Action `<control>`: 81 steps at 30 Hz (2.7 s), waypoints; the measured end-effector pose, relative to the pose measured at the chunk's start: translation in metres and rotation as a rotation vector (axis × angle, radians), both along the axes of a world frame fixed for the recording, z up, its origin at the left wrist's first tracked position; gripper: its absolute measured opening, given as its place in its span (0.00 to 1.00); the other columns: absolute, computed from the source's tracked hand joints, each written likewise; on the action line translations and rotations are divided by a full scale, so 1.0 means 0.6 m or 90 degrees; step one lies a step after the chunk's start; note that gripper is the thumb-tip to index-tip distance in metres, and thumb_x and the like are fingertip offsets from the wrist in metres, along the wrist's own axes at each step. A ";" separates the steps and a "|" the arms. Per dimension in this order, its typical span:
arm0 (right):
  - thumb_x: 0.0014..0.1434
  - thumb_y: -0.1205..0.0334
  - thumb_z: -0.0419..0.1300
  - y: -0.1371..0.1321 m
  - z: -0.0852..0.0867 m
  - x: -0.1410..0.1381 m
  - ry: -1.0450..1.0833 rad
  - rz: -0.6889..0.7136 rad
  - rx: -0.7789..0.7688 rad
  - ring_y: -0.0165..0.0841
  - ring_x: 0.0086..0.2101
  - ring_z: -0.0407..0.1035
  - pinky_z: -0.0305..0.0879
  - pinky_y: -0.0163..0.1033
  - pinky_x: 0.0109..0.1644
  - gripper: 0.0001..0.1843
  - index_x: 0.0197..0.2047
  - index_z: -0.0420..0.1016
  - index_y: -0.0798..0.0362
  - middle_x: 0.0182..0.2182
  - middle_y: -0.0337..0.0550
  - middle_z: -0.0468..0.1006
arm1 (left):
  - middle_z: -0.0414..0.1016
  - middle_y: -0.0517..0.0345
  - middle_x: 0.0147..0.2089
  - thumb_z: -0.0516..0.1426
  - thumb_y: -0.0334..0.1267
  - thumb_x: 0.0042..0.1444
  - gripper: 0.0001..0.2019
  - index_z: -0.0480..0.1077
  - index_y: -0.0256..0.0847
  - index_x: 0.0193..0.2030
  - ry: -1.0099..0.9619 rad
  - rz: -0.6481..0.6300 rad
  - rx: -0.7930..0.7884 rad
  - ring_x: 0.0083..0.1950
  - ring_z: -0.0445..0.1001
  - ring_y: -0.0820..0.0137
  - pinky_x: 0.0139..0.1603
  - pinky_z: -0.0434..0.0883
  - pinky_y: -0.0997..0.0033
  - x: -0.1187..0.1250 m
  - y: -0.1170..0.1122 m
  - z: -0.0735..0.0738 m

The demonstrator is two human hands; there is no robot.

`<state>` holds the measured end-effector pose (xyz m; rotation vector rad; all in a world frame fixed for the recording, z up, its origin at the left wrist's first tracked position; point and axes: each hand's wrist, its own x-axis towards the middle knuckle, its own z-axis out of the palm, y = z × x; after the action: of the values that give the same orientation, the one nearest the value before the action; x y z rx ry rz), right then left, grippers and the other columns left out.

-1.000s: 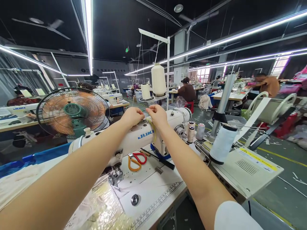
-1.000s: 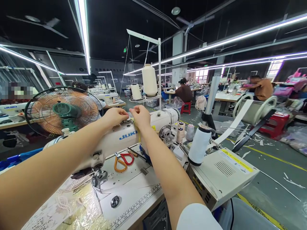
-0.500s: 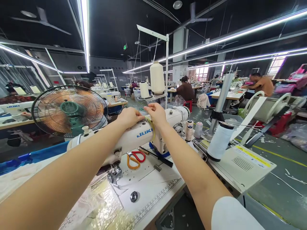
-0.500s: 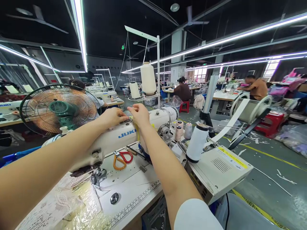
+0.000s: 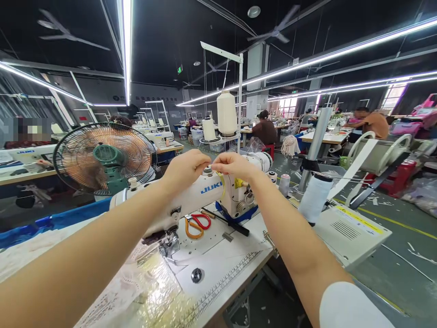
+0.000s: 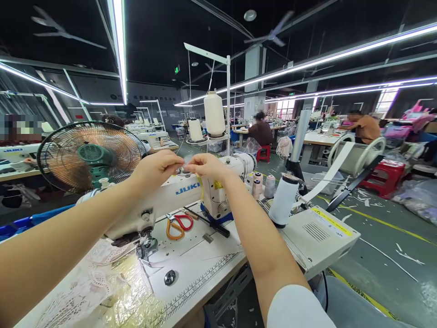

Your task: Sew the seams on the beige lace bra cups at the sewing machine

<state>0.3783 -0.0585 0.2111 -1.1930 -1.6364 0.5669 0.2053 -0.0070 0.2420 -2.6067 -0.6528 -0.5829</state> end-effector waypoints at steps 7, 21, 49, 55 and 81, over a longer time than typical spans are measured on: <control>0.57 0.64 0.57 0.018 0.020 0.015 -0.295 -0.220 -0.068 0.27 0.25 0.59 0.55 0.33 0.29 0.11 0.24 0.66 0.54 0.21 0.33 0.64 | 0.74 0.49 0.37 0.49 0.33 0.57 0.13 0.75 0.39 0.37 0.158 0.057 0.016 0.36 0.74 0.60 0.27 0.62 0.68 -0.008 0.031 -0.012; 0.56 0.65 0.61 0.077 0.075 -0.096 -0.747 -0.270 -0.168 0.40 0.46 0.71 0.66 0.41 0.44 0.11 0.44 0.76 0.55 0.44 0.51 0.78 | 0.80 0.58 0.40 0.48 0.35 0.56 0.14 0.75 0.44 0.39 0.043 0.106 -0.159 0.42 0.76 0.65 0.36 0.68 0.73 -0.009 0.067 -0.022; 0.54 0.69 0.57 0.076 0.097 -0.077 -0.841 -0.300 -0.231 0.38 0.34 0.71 0.58 0.36 0.32 0.11 0.37 0.80 0.57 0.35 0.52 0.80 | 0.80 0.59 0.36 0.50 0.37 0.54 0.12 0.75 0.45 0.34 0.016 0.061 -0.213 0.36 0.74 0.65 0.27 0.61 0.72 -0.022 0.073 -0.019; 0.52 0.68 0.59 0.074 0.098 -0.072 -0.853 -0.252 -0.239 0.35 0.31 0.70 0.57 0.35 0.30 0.08 0.33 0.80 0.54 0.31 0.47 0.80 | 0.80 0.59 0.36 0.50 0.37 0.54 0.13 0.76 0.46 0.35 0.015 0.065 -0.211 0.36 0.75 0.65 0.27 0.62 0.73 -0.021 0.073 -0.019; 0.51 0.70 0.58 0.064 0.090 -0.086 -0.855 -0.229 -0.211 0.35 0.30 0.67 0.51 0.36 0.27 0.07 0.30 0.78 0.55 0.31 0.48 0.79 | 0.80 0.58 0.37 0.50 0.36 0.53 0.13 0.76 0.46 0.37 0.003 0.052 -0.239 0.37 0.75 0.63 0.30 0.65 0.70 -0.024 0.076 -0.022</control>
<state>0.3264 -0.0200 0.2649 -2.3250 -2.3112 -0.3488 0.1909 0.0383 0.2290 -2.9041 -0.9421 -0.4642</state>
